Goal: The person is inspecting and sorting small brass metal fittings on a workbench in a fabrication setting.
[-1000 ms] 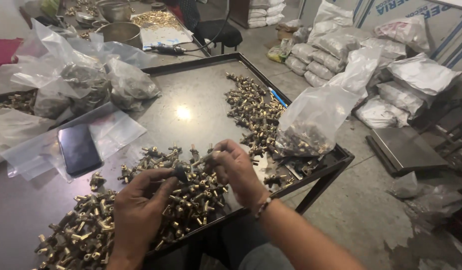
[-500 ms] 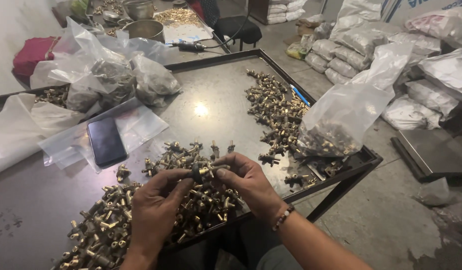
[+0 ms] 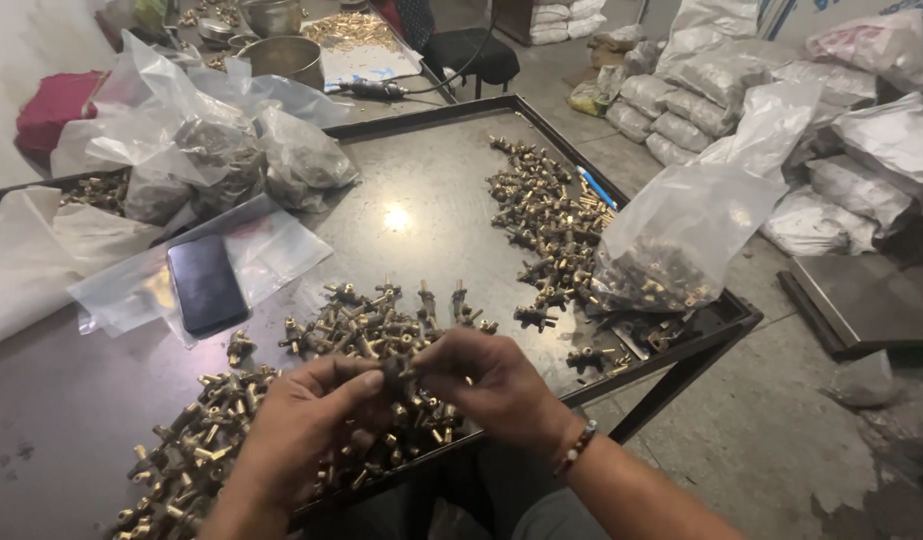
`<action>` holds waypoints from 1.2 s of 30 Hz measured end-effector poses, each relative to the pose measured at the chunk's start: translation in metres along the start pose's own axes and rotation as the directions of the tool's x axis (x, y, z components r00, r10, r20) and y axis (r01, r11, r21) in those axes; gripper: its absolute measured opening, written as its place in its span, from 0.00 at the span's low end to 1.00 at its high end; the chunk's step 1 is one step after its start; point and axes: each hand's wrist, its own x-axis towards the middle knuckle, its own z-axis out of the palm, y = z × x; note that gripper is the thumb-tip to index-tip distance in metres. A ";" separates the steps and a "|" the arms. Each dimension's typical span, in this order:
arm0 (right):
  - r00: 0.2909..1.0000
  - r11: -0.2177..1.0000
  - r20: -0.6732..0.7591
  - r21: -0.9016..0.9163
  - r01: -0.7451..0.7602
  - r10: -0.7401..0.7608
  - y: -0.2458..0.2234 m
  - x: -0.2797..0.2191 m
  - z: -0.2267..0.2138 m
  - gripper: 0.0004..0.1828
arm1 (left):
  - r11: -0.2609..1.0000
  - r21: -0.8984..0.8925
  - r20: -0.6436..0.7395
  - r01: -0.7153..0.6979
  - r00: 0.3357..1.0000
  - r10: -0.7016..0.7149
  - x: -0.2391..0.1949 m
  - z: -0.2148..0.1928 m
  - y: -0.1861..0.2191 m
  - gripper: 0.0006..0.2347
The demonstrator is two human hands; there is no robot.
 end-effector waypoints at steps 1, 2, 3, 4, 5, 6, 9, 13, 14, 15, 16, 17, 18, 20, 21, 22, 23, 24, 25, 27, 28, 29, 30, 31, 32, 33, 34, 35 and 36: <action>1.000 1.000 0.000 -0.003 0.000 0.000 -0.003 0.000 0.002 0.09 | 1.000 -0.002 0.002 -0.001 1.000 0.001 -0.004 0.002 0.003 0.08; 0.996 0.984 0.040 -0.157 0.081 -0.076 -0.006 -0.001 0.004 0.08 | 0.998 0.020 -0.035 0.060 0.998 -0.059 -0.009 0.003 0.007 0.08; 0.985 0.938 0.088 -0.304 0.167 -0.146 -0.010 0.000 0.005 0.08 | 0.992 0.041 -0.071 0.121 0.991 -0.118 -0.011 0.005 0.012 0.09; 0.985 0.936 0.086 -0.308 0.169 -0.149 -0.013 0.002 0.008 0.08 | 0.992 0.043 -0.066 0.118 0.991 -0.115 -0.013 0.007 0.015 0.09; 0.985 0.903 0.048 -0.393 0.171 -0.166 -0.014 0.002 0.012 0.07 | 0.999 0.050 -0.030 -0.012 0.999 0.013 -0.016 0.007 0.015 0.08; 0.983 0.863 0.012 -0.476 0.169 -0.185 -0.016 0.003 0.017 0.06 | 0.989 0.051 0.006 -0.142 0.990 0.142 -0.020 0.007 0.016 0.08; 0.956 0.953 -0.094 0.151 -0.262 0.278 -0.002 0.010 0.016 0.07 | 0.618 0.612 0.043 -0.494 0.801 0.597 -0.036 0.019 0.025 0.07; 0.883 0.841 -0.040 0.327 -0.431 0.468 0.001 0.013 0.011 0.06 | 0.411 0.689 0.185 -0.597 0.694 0.696 -0.042 0.016 0.026 0.08; 0.903 0.849 -0.037 0.358 -0.388 0.428 0.002 0.015 0.013 0.06 | 0.407 0.659 0.166 -0.633 0.649 0.742 -0.040 0.014 0.023 0.08; 0.920 0.853 -0.037 0.391 -0.346 0.391 0.002 0.016 0.015 0.06 | 0.400 0.629 0.145 -0.667 0.605 0.783 -0.038 0.011 0.020 0.07; 0.919 0.851 -0.036 0.392 -0.348 0.393 -0.006 0.019 0.017 0.06 | 0.401 0.630 0.143 -0.665 0.607 0.782 -0.043 0.007 0.022 0.07; 0.934 0.918 -0.115 0.256 -0.302 0.339 -0.016 0.022 0.015 0.10 | 0.514 0.680 -0.073 -0.522 0.651 0.756 -0.044 0.005 0.025 0.09; 0.944 0.960 -0.184 0.109 -0.257 0.274 -0.025 0.026 0.014 0.13 | 0.625 0.689 -0.287 -0.367 0.654 0.700 -0.046 0.002 0.027 0.10; 0.985 0.906 -0.170 -0.421 -0.040 -0.035 -0.024 0.025 -0.003 0.21 | 0.633 0.678 -0.297 -0.375 0.647 0.702 -0.043 -0.011 0.020 0.10; 0.953 0.551 0.004 -0.816 0.178 -0.301 -0.023 0.027 -0.009 0.30 | 0.635 0.671 -0.306 -0.383 0.637 0.708 -0.042 -0.019 0.018 0.09; 0.953 0.551 0.011 -0.814 0.185 -0.304 -0.024 0.030 -0.023 0.30 | 0.634 0.672 -0.311 -0.382 0.632 0.710 -0.044 -0.015 0.019 0.09; 0.978 0.407 -0.159 -0.909 -0.092 -0.136 -0.025 0.033 -0.037 0.27 | 0.646 0.689 -0.336 -0.330 0.645 0.687 -0.047 -0.012 0.020 0.10; 0.935 0.205 -0.355 -0.915 -0.347 -0.005 -0.025 0.036 -0.050 0.26 | 0.655 0.703 -0.361 -0.276 0.655 0.663 -0.049 -0.009 0.021 0.10; 0.935 0.207 -0.354 -0.915 -0.346 0.000 -0.018 0.037 -0.061 0.26 | 0.656 0.704 -0.364 -0.271 0.656 0.661 -0.049 -0.009 0.018 0.10; 0.914 -0.071 -0.396 -0.918 -0.390 0.088 -0.006 0.039 -0.088 0.20 | 0.652 0.651 -0.234 -0.390 0.713 0.661 -0.045 -0.007 0.013 0.10; 0.913 -0.076 -0.398 -0.917 -0.392 0.088 -0.004 0.038 -0.094 0.20 | 0.654 0.647 -0.233 -0.392 0.714 0.660 -0.041 -0.003 0.009 0.10; 0.916 -0.107 -0.380 -0.923 -0.369 0.126 -0.002 0.039 -0.098 0.16 | 0.667 0.612 -0.192 -0.425 0.738 0.646 -0.039 0.000 0.007 0.09; 0.917 -0.137 -0.364 -0.929 -0.344 0.165 0.000 0.040 -0.101 0.11 | 0.681 0.574 -0.150 -0.454 0.759 0.633 -0.036 0.002 0.005 0.09; 0.919 -0.138 -0.361 -0.930 -0.341 0.162 -0.002 0.038 -0.098 0.11 | 0.680 0.574 -0.152 -0.457 0.757 0.636 -0.036 0.007 0.004 0.09; 0.920 -0.028 -0.365 -0.931 -0.365 0.145 -0.003 0.037 -0.094 0.12 | 0.692 0.548 -0.138 -0.469 0.765 0.629 -0.035 0.012 0.003 0.08; 0.920 0.084 -0.369 -0.921 -0.381 0.133 -0.002 0.035 -0.090 0.14 | 0.705 0.524 -0.127 -0.477 0.775 0.619 -0.036 0.015 0.000 0.08; 0.922 0.086 -0.364 -0.922 -0.377 0.135 0.004 0.032 -0.085 0.14 | 0.706 0.526 -0.132 -0.475 0.774 0.620 -0.033 0.020 0.000 0.08; 0.916 0.600 -0.352 -0.696 -0.394 0.193 0.011 0.027 -0.080 0.12 | 0.748 0.488 -0.121 -0.451 0.813 0.569 -0.032 0.024 -0.001 0.08; 0.920 0.918 -0.312 -0.239 -0.318 0.237 0.018 0.022 -0.076 0.11 | 0.787 0.450 -0.108 -0.422 0.849 0.517 -0.030 0.030 -0.002 0.07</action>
